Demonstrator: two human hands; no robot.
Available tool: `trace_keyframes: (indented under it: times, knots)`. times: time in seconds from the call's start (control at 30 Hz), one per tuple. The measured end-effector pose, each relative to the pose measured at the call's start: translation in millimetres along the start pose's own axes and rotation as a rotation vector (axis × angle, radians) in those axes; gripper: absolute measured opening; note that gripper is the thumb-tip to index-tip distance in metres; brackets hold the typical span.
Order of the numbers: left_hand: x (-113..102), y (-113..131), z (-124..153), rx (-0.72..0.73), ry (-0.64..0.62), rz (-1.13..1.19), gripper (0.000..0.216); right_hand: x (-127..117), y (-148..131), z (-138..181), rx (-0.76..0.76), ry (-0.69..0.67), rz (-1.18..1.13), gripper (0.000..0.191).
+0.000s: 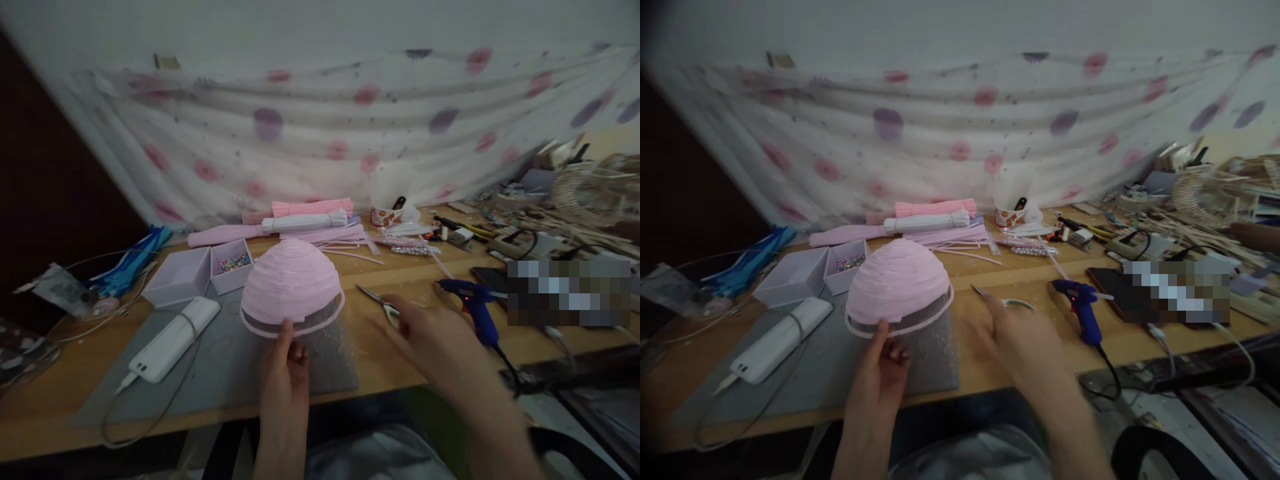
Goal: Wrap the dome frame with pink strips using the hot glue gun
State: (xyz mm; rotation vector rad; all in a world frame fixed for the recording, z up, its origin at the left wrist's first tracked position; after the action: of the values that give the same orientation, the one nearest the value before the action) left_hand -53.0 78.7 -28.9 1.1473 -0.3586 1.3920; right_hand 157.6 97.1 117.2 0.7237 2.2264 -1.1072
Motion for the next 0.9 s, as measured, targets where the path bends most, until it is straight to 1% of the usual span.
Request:
trace_keyframes:
  times: [0.07,0.1,0.13,0.17,0.2,0.27,0.3,0.37,0.47,0.5,0.57,0.67,0.77,0.83,0.9]
  knots:
    - [2.8,1.5,1.6,0.012,-0.001,0.008,0.05,33.4,-5.9,6.1,0.019,-0.204,0.01,0.045]
    - [4.2,1.7,2.5,0.015,-0.004,0.01,0.049,52.2,-9.5,12.8,0.036,-0.324,0.012,0.042]
    - [5.4,1.3,3.4,0.015,-0.009,0.009,0.049,69.9,-12.8,20.6,0.057,-0.432,0.019,0.034]
    - [6.5,0.5,4.5,0.012,-0.013,0.004,0.048,84.3,-15.3,27.3,0.084,-0.505,0.027,0.023]
    - [7.3,-0.7,5.6,0.006,-0.017,-0.003,0.047,94.6,-16.6,31.4,0.113,-0.532,0.036,0.018]
    - [8.5,-4.4,8.2,-0.017,-0.023,-0.027,0.047,111.1,-18.4,34.4,0.158,-0.542,0.007,0.034]
    - [9.1,-6.7,9.6,-0.032,-0.028,-0.039,0.046,117.9,-19.8,33.8,0.161,-0.536,-0.03,0.037]
    - [11.1,-11.5,11.8,-0.063,-0.051,-0.054,0.046,128.9,-20.6,30.5,0.157,-0.519,-0.102,0.03]
    - [14.0,-18.0,12.5,-0.094,-0.104,-0.048,0.043,138.0,-14.4,25.0,0.168,-0.482,-0.153,0.004]
    - [14.1,-19.6,11.9,-0.098,-0.119,-0.041,0.041,140.1,-12.5,23.8,0.169,-0.476,-0.163,0.001]
    - [12.3,-21.7,10.2,-0.106,-0.133,-0.023,0.035,143.7,-12.2,22.5,0.149,-0.477,-0.206,0.008]
    - [7.6,-24.0,9.1,-0.136,-0.119,-0.002,0.023,144.9,-14.4,22.2,0.117,-0.467,-0.273,0.012]
    - [7.1,-27.0,12.8,-0.183,-0.098,0.012,0.01,140.5,-12.5,21.9,0.116,-0.423,-0.294,0.015]
    - [10.3,-30.0,17.3,-0.21,-0.102,0.015,0.008,133.5,-8.8,20.3,0.121,-0.38,-0.292,0.015]
    - [13.4,-30.2,20.9,-0.201,-0.113,0.01,0.007,118.5,-2.7,17.0,0.136,-0.322,-0.273,0.015]
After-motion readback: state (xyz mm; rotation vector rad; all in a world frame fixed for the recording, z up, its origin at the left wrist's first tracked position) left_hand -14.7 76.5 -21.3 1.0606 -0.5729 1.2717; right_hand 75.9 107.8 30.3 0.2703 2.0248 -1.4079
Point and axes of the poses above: each hand's wrist, its own z-axis away from the middle knuckle, its own x-axis out of the palm, y = z × x, the point moved 10 cm from there along -z, towards the middle knuckle, and after that the axes turned 7 degrees about z, right-handed, at the moved point
